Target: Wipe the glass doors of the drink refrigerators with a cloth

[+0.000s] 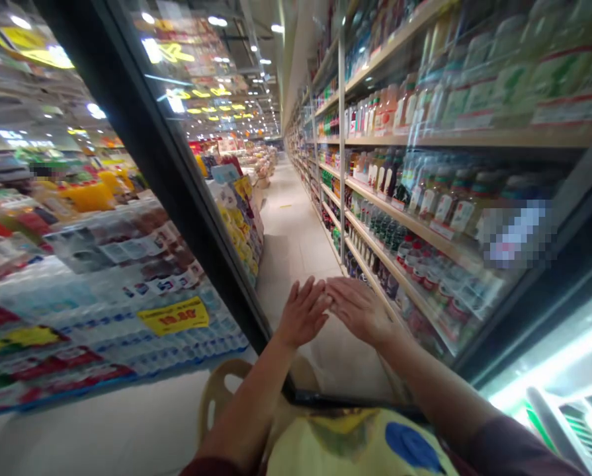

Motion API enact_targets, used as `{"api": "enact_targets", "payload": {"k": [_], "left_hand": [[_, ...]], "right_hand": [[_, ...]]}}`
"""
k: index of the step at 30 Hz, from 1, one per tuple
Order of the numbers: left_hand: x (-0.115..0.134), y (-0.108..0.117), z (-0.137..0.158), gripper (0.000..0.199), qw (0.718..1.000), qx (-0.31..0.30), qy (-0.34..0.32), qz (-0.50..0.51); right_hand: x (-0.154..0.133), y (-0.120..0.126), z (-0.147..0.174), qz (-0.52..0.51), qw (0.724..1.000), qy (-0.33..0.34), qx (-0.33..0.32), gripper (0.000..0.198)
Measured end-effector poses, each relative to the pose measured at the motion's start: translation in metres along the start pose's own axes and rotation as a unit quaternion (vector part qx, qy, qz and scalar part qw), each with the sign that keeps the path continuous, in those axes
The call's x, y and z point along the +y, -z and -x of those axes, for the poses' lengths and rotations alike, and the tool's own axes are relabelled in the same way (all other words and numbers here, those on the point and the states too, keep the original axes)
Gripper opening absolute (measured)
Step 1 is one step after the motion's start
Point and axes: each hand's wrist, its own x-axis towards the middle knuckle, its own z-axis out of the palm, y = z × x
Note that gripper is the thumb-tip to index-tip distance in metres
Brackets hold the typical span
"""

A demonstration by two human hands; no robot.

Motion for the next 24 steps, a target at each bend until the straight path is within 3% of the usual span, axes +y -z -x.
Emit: {"api": "enact_targets", "payload": {"k": [3, 6, 8, 12, 15, 17, 21, 24], "left_hand": [[0.005, -0.004, 0.008, 0.049, 0.998, -0.023, 0.012, -0.054], [0.005, 0.002, 0.011, 0.048, 0.996, -0.024, 0.021, -0.088], [-0.007, 0.016, 0.004, 0.056, 0.992, 0.019, 0.047, -0.113], [-0.058, 0.055, -0.029, 0.070, 0.961, 0.156, 0.176, -0.149], [-0.078, 0.068, -0.047, 0.069, 0.957, 0.207, 0.164, -0.116], [-0.066, 0.061, -0.043, 0.068, 0.971, 0.189, 0.119, -0.086], [-0.019, 0.034, -0.017, 0.049, 0.995, 0.066, 0.041, -0.064], [-0.027, 0.040, -0.028, 0.045, 0.994, 0.044, 0.010, -0.095]], "right_hand": [[0.018, 0.024, 0.017, 0.152, 0.985, -0.050, 0.057, 0.056], [0.025, 0.023, 0.038, 0.273, 0.960, -0.039, 0.053, 0.059], [0.025, 0.015, 0.047, 0.300, 0.952, -0.032, 0.047, 0.058], [0.022, 0.006, 0.049, 0.292, 0.953, -0.047, 0.059, 0.055], [0.019, 0.008, 0.045, 0.306, 0.949, -0.047, 0.063, 0.047], [0.018, 0.008, 0.045, 0.314, 0.946, -0.049, 0.063, 0.044], [0.018, 0.004, 0.047, 0.315, 0.944, -0.058, 0.075, 0.037], [0.018, 0.001, 0.047, 0.325, 0.941, -0.055, 0.073, 0.036]]}}
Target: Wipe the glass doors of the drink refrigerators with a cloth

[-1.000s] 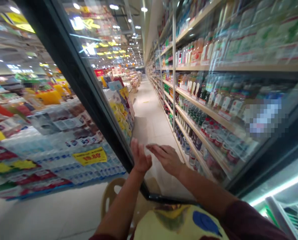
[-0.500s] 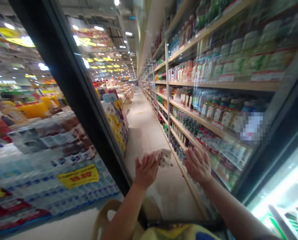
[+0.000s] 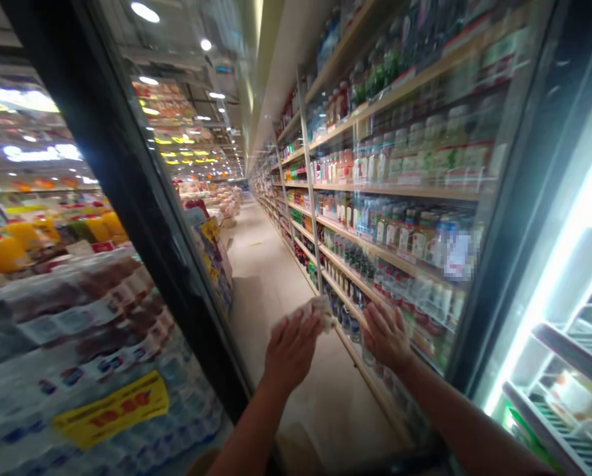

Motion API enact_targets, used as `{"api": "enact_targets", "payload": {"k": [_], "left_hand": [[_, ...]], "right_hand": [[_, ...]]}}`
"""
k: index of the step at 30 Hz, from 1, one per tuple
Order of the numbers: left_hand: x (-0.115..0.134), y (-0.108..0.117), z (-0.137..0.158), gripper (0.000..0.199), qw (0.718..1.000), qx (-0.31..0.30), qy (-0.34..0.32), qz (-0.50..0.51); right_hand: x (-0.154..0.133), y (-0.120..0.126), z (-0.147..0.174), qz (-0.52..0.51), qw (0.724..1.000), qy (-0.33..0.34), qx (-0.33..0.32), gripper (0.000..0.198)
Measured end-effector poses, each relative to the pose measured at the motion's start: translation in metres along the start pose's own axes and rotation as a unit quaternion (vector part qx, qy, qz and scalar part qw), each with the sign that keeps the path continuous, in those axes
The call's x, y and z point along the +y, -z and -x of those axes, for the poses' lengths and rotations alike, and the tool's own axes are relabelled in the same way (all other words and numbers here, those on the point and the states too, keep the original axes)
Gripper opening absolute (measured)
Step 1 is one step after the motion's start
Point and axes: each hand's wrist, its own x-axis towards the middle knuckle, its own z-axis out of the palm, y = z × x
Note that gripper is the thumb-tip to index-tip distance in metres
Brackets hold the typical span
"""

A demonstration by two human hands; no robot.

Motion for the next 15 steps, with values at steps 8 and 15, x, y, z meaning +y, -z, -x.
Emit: {"api": "enact_targets", "payload": {"k": [8, 15], "left_hand": [[-0.088, 0.034, -0.091, 0.062, 0.983, 0.058, 0.160, -0.062], [-0.011, -0.001, 0.017, 0.049, 0.998, -0.068, 0.006, 0.009]], "right_hand": [[-0.011, -0.006, -0.001, 0.023, 1.000, -0.019, 0.004, 0.040], [-0.013, -0.010, -0.001, 0.035, 0.999, -0.027, -0.008, 0.039]]}}
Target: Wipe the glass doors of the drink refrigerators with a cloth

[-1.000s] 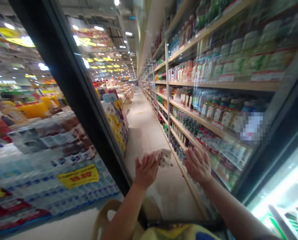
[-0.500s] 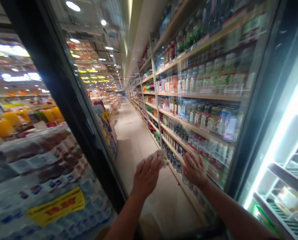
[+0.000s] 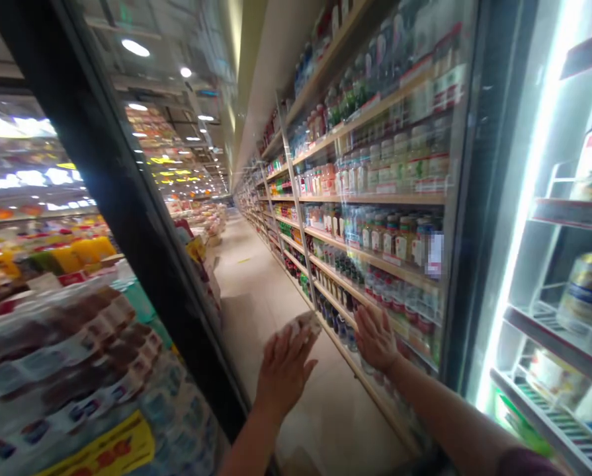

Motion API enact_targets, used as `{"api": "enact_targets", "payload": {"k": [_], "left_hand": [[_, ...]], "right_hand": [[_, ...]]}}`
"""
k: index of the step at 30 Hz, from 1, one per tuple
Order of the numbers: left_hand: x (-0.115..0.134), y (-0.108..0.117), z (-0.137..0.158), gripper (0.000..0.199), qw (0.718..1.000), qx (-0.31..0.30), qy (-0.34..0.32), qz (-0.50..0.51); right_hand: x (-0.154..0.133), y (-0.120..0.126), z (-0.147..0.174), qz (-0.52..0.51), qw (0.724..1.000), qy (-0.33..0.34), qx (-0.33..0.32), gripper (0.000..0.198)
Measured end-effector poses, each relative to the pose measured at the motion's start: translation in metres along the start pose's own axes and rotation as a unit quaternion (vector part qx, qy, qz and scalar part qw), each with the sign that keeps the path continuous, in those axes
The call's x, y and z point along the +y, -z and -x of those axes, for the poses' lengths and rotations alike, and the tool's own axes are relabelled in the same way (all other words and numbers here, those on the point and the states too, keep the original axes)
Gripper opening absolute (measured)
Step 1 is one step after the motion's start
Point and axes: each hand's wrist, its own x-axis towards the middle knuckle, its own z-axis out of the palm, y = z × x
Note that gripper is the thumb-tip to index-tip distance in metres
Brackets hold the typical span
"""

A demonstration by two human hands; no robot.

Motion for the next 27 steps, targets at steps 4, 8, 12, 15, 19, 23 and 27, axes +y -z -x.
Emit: {"api": "enact_targets", "payload": {"k": [4, 8, 12, 15, 19, 23, 27], "left_hand": [[-0.062, 0.031, -0.054, 0.059, 0.997, 0.058, 0.044, -0.041], [-0.106, 0.063, -0.117, 0.065, 0.981, 0.110, 0.151, -0.060], [-0.054, 0.037, -0.081, 0.064, 0.990, 0.085, 0.100, -0.050], [-0.008, 0.007, -0.037, 0.047, 1.000, 0.018, -0.013, -0.002], [-0.025, 0.014, -0.060, 0.043, 0.999, 0.017, -0.034, -0.011], [-0.071, 0.041, -0.130, 0.062, 0.989, 0.094, 0.108, -0.050], [-0.036, 0.022, -0.118, 0.071, 0.983, 0.102, 0.149, -0.046]], "right_hand": [[0.001, -0.003, 0.000, -0.006, 1.000, -0.001, 0.000, 0.042], [-0.001, -0.004, -0.002, -0.013, 1.000, -0.007, 0.006, 0.043], [-0.003, -0.003, -0.005, -0.020, 1.000, -0.009, 0.015, 0.042], [-0.003, -0.001, -0.008, -0.025, 0.999, -0.005, 0.026, 0.040], [-0.002, -0.001, -0.011, -0.030, 0.999, -0.002, 0.030, 0.037], [-0.001, -0.004, -0.010, -0.033, 0.999, -0.001, 0.028, 0.037], [-0.001, -0.007, -0.007, -0.033, 0.999, 0.000, 0.021, 0.039]]}}
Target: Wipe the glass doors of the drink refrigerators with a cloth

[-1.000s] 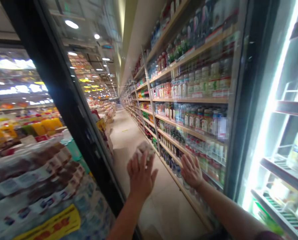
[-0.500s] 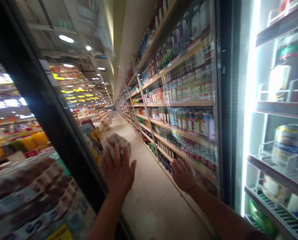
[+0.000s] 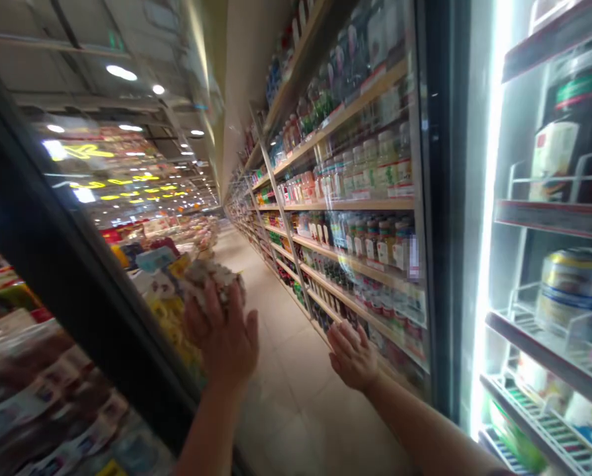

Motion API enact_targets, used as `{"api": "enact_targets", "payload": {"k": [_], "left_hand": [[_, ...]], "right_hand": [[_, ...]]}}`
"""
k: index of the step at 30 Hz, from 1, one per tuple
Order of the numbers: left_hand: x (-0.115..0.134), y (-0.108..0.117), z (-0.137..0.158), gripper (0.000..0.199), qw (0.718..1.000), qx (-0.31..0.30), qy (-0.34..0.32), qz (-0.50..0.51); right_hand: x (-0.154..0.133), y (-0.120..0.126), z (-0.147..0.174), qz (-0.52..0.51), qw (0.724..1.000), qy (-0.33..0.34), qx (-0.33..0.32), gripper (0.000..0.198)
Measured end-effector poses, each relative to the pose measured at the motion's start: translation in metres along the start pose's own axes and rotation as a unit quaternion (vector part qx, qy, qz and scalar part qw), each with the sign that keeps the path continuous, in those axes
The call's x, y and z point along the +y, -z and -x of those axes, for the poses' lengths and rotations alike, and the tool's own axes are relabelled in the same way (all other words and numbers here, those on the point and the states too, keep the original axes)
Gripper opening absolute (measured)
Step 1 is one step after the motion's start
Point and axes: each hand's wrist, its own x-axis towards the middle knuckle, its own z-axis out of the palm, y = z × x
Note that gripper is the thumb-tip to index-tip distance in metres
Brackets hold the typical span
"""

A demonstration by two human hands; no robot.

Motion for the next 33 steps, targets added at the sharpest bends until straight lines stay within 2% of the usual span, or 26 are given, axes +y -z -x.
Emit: {"api": "enact_targets", "payload": {"k": [3, 5, 7, 10, 12, 13, 15, 18, 20, 21, 24, 26, 27, 29, 31, 33], "left_hand": [[0.033, -0.013, 0.067, 0.073, 0.995, -0.056, -0.078, 0.034], [0.035, -0.017, 0.087, 0.067, 0.986, -0.089, -0.131, 0.057], [0.018, -0.013, 0.069, 0.065, 0.987, -0.081, -0.128, 0.052], [-0.019, -0.002, 0.005, 0.069, 0.999, -0.020, -0.033, 0.017], [-0.026, 0.002, -0.025, 0.067, 1.000, -0.002, 0.020, 0.013], [-0.020, 0.001, -0.029, 0.066, 0.999, 0.003, 0.034, 0.014], [0.007, -0.006, -0.016, 0.064, 0.999, -0.004, 0.023, 0.022], [0.057, -0.022, 0.018, 0.057, 0.990, -0.067, -0.109, 0.057], [0.069, -0.026, 0.018, 0.050, 0.976, -0.098, -0.181, 0.068], [0.065, -0.025, 0.007, 0.049, 0.976, -0.103, -0.182, 0.063], [0.028, -0.014, -0.042, 0.053, 0.994, -0.068, -0.071, 0.038], [0.006, -0.009, -0.059, 0.057, 0.999, -0.024, 0.015, 0.036], [0.001, -0.008, -0.056, 0.058, 0.998, -0.008, 0.043, 0.035], [0.008, -0.012, -0.023, 0.059, 0.998, -0.010, 0.056, 0.027], [0.027, -0.019, 0.030, 0.058, 0.998, -0.053, 0.008, 0.027], [0.041, -0.022, 0.074, 0.052, 0.988, -0.108, -0.098, 0.057]], "right_hand": [[0.000, -0.002, 0.002, 0.000, 1.000, -0.004, -0.003, 0.039], [0.000, -0.003, 0.003, 0.002, 1.000, -0.003, -0.005, 0.040], [0.001, -0.003, 0.003, 0.006, 1.000, -0.004, -0.006, 0.040], [0.001, -0.004, 0.003, 0.015, 1.000, -0.009, -0.008, 0.040], [0.001, -0.004, 0.002, 0.017, 1.000, -0.011, -0.014, 0.039], [0.001, -0.005, 0.002, 0.017, 1.000, -0.010, -0.015, 0.038], [0.001, -0.005, 0.002, 0.017, 1.000, -0.007, -0.014, 0.038], [0.002, -0.006, 0.004, 0.017, 1.000, -0.001, -0.010, 0.039], [0.003, -0.007, 0.005, 0.017, 1.000, 0.003, -0.009, 0.039], [0.003, -0.007, 0.005, 0.018, 1.000, 0.004, -0.009, 0.040], [0.004, -0.007, 0.006, 0.018, 1.000, 0.003, -0.008, 0.043], [0.004, -0.006, 0.006, 0.017, 1.000, 0.001, -0.009, 0.046], [0.004, -0.005, 0.006, 0.016, 1.000, 0.001, -0.010, 0.048], [0.004, -0.005, 0.007, 0.015, 1.000, 0.001, -0.013, 0.052], [0.005, -0.004, 0.008, 0.015, 1.000, 0.002, -0.019, 0.056], [0.006, -0.003, 0.010, 0.016, 1.000, 0.002, -0.027, 0.057]]}}
